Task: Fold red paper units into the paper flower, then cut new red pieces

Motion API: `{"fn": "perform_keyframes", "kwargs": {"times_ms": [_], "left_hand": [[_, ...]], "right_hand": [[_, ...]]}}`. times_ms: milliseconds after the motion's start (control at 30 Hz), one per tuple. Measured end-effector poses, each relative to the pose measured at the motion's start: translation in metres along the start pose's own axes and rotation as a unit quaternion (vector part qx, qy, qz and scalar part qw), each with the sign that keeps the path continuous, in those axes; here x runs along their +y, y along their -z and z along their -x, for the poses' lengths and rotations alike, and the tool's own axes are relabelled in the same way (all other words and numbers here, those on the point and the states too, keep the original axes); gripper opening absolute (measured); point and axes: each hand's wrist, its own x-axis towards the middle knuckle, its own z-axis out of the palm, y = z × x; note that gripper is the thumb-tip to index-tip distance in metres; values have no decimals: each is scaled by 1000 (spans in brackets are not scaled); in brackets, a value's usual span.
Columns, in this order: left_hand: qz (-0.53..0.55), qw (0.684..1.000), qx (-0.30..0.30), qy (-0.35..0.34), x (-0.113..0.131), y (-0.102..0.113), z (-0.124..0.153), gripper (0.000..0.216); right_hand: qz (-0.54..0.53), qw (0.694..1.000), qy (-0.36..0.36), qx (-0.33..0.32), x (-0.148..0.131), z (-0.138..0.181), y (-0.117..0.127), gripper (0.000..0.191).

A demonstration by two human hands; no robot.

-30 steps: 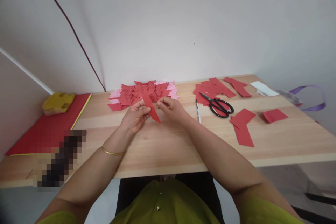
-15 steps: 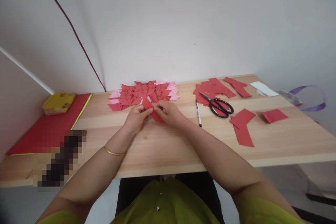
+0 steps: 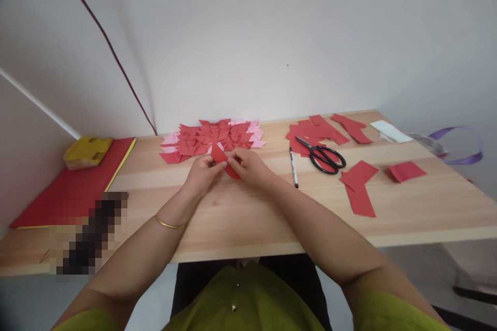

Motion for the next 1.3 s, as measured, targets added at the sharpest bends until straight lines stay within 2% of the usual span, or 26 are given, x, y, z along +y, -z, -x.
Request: {"fn": "perform_keyframes", "kwargs": {"times_ms": [167,367,533,733,1000,1167,1300], "left_hand": [[-27,999,-16,16,0,1,1,25],[-36,999,-1,5,4,2,1,32],[-37,998,-41,18,3,4,1,27],[-49,999,-19,10,1,4,0,25],[-38,999,-34,18,0,4,1,26],[5,999,-36,23,-2,2,0,26],[-15,1000,-24,-6,3,1,1,24]], "right_hand": [[15,1000,13,20,0,-1,2,19],[-9,1000,5,4,3,0,1,18],[1,1000,3,9,6,-1,2,15],[-15,1000,-6,5,4,-2,6,20],[-11,1000,-4,-1,8,-3,5,17],[-20,1000,1,-10,4,-1,5,18],[-37,999,13,0,3,0,2,19]]}}
